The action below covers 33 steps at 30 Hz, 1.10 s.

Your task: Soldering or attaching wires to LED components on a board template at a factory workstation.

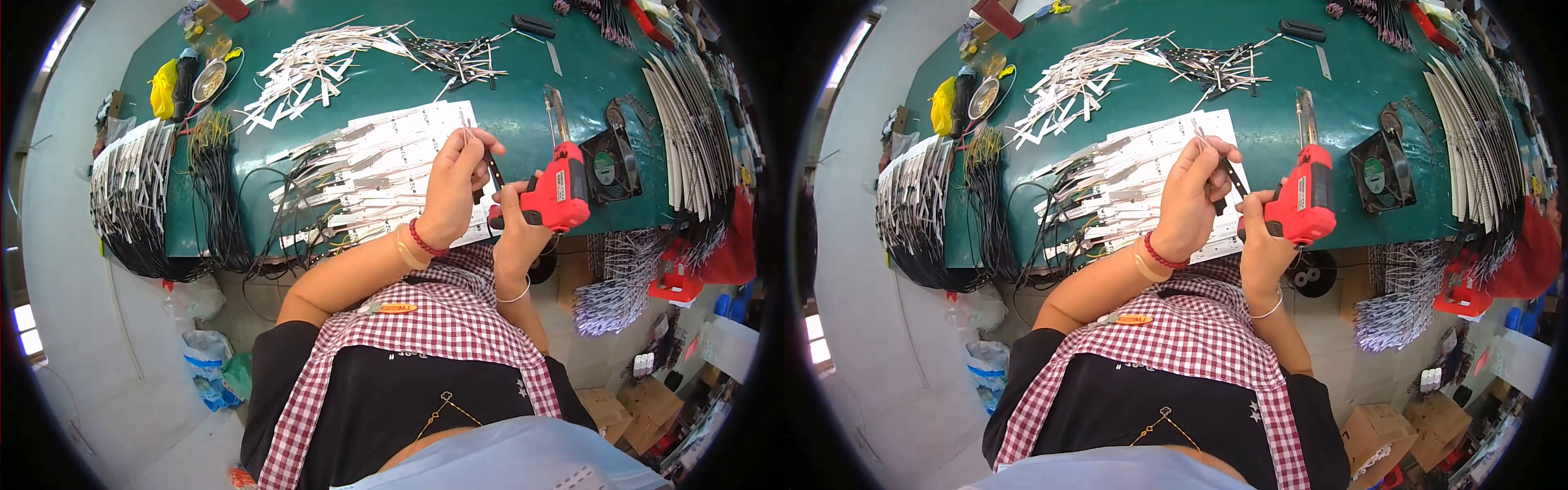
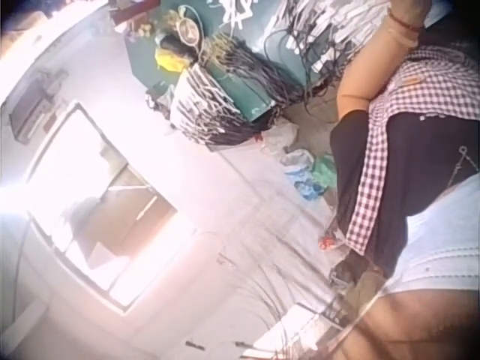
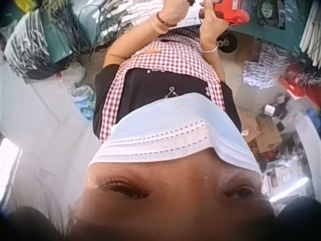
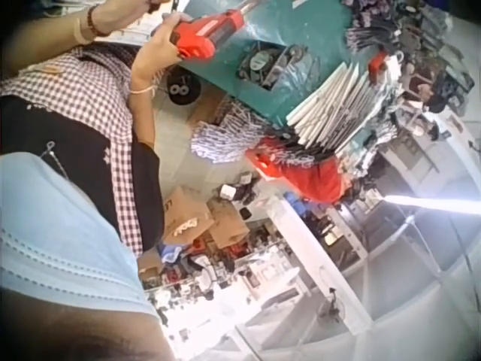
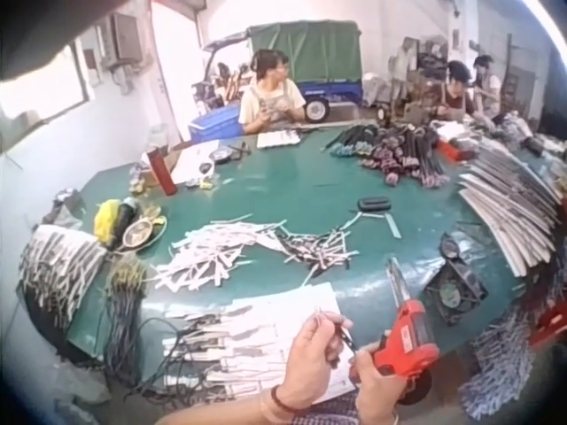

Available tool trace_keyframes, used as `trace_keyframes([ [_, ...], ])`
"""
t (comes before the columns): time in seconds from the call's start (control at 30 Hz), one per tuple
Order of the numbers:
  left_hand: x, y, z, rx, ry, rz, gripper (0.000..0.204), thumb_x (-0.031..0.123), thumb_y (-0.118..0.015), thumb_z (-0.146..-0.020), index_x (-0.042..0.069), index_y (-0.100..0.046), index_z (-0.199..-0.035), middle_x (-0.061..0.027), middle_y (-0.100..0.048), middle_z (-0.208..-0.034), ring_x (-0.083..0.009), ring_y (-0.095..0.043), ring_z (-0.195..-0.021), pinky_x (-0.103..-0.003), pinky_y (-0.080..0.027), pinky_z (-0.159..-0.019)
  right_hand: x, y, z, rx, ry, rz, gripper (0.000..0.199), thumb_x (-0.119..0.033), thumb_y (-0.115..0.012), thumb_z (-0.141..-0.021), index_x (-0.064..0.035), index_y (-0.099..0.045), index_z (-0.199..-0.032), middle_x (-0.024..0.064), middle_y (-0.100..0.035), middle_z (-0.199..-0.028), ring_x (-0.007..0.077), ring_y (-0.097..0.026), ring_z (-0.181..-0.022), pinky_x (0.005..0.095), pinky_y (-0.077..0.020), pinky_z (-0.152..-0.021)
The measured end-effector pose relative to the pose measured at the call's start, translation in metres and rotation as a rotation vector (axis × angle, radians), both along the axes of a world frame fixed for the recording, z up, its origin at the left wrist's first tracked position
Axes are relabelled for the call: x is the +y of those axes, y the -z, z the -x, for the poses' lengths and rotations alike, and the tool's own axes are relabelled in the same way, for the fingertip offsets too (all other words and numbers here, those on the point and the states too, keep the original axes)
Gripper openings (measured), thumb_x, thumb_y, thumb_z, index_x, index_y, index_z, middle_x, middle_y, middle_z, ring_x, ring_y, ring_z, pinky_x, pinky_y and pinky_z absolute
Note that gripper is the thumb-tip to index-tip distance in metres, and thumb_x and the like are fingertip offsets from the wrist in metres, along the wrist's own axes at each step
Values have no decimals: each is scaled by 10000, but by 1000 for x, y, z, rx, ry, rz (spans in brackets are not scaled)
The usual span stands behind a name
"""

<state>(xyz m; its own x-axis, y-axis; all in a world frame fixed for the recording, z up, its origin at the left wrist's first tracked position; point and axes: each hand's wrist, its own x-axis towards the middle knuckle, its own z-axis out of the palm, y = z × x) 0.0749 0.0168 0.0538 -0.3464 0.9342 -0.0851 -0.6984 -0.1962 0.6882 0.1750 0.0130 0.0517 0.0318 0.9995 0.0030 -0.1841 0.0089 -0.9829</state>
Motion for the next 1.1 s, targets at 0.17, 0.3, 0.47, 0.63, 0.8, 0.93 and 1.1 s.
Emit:
trace_keyframes([
  [0.17,18,0,-11,153,123,78,157,188,-431,-959,69,-533,-947,-3,-568,-812,-25,-360,-592,-166,-302,-521,8,2,-9,-75,12,25,443,46,-583,-828,49,-371,-1216,80,-575,-880,163,-602,-730,277,-493,-677],
  [0.3,80,20,27,768,-106,49,230,177,-409,-921,28,-559,-831,-25,-500,-614,-103,-448,-546,-266,-368,-511,14,7,-21,95,112,-47,417,46,-562,-848,49,-370,-1218,121,-549,-1008,216,-622,-815,320,-514,-762],
  [0.47,183,65,106,1716,-102,62,181,198,-492,-897,52,-583,-953,-167,-638,-800,-322,-623,-784,-410,-480,-690,10,7,-46,86,145,-94,392,54,-535,-863,38,-374,-1220,139,-543,-1044,240,-624,-855,344,-519,-806],
  [0.63,228,75,97,2170,280,211,268,295,-629,-786,55,-658,-901,-179,-654,-884,-340,-632,-846,-417,-505,-741,3,11,-58,41,131,-86,378,11,-516,-888,47,-362,-1231,108,-548,-1046,203,-614,-882,307,-483,-773],
  [0.8,238,55,115,1935,77,51,244,301,-589,-811,84,-668,-890,-130,-654,-852,-311,-626,-793,-396,-489,-719,2,15,-66,45,189,-101,349,23,-506,-885,52,-375,-1207,111,-553,-1024,188,-610,-831,342,-505,-799],
  [0.93,242,41,149,1495,-70,30,247,260,-547,-866,32,-640,-885,-57,-660,-797,-127,-518,-628,-277,-437,-588,3,16,-66,66,145,-106,343,28,-502,-882,54,-377,-1201,110,-552,-1017,187,-607,-822,355,-507,-816],
  [1.1,222,29,157,814,129,134,236,247,-507,-888,70,-634,-980,36,-608,-788,-47,-344,-568,-213,-291,-500,3,17,-58,73,105,-80,337,46,-517,-872,49,-395,-1186,130,-560,-979,208,-612,-790,399,-531,-799],
])
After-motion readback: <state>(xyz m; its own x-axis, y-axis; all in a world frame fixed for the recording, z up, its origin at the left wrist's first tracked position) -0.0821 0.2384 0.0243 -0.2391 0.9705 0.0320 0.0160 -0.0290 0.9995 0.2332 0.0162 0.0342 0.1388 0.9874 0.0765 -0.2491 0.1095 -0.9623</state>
